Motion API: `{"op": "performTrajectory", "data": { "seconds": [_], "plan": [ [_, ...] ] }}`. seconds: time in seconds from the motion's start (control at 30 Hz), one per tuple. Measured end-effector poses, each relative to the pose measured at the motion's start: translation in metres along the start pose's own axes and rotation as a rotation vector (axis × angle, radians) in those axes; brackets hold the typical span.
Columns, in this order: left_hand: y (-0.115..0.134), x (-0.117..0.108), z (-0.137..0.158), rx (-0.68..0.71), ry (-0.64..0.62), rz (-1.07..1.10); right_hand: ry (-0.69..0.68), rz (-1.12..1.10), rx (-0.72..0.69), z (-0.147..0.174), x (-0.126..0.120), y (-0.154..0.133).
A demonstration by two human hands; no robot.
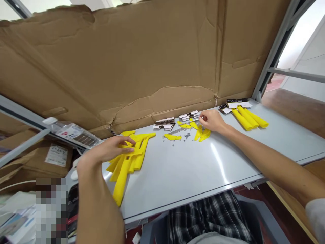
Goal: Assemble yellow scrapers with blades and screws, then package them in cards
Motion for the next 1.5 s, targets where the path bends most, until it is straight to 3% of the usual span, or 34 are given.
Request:
{"op": "performTrajectory", "data": {
  "seconds": [0.1, 0.27, 0.33, 0.47, 0.6, 0.77, 0.9, 1.0, 1.07, 1.17, 1.3, 1.37, 1.5],
  "plan": [
    [0.006, -0.001, 0.007, 0.05, -0.078, 0.037, -0.016, -0.028, -0.005, 0.0, 0.003, -0.001],
    [0.04, -0.004, 0.011, 0.168, 0.097, 0.309, -0.045, -0.045, -0.047, 0.001, 0.005, -0.007],
    [0.061, 0.011, 0.01, 0.164, 0.122, 0.461, -0.051, -0.049, -0.057, 0.002, 0.004, -0.009],
    [0.099, 0.062, 0.001, 0.149, 0.013, 0.635, -0.052, -0.109, -0.11, 0.006, 0.002, -0.018],
    [0.118, 0.098, -0.008, 0.19, -0.044, 0.788, -0.072, -0.239, -0.172, 0.016, 0.002, -0.04],
    [0.121, 0.117, -0.013, 0.207, -0.097, 0.963, -0.288, -0.515, -0.177, 0.038, 0.021, -0.071],
    [0.125, 0.126, -0.013, 0.22, -0.195, 1.019, -0.427, -0.794, -0.037, 0.048, 0.036, -0.077],
    [0.128, 0.129, -0.012, 0.234, -0.166, 1.047, -0.605, -1.0, 0.078, 0.052, 0.043, -0.079],
    [0.13, 0.13, -0.012, 0.244, -0.132, 1.081, -0.634, -1.076, 0.096, 0.051, 0.042, -0.078],
    [0.128, 0.127, -0.014, 0.247, -0.053, 1.152, -0.66, -1.092, 0.083, 0.05, 0.039, -0.075],
    [0.114, 0.118, -0.022, 0.187, 0.114, 1.291, -0.85, -0.984, 0.009, 0.058, 0.045, -0.081],
    [0.108, 0.116, -0.025, 0.154, 0.174, 1.41, -0.88, -0.955, -0.018, 0.063, 0.047, -0.085],
    [0.113, 0.126, -0.024, 0.126, 0.122, 1.558, -0.806, -0.957, 0.001, 0.064, 0.048, -0.088]
  ]
}}
Point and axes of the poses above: each hand's wrist, its own z-axis away from the middle knuckle, its own x-axis out of the palm, y = z × x, the point moved 6 cm from there along -z, towards the middle knuckle, and after that the axes turned 4 degrees about z, right-handed, at the moved point
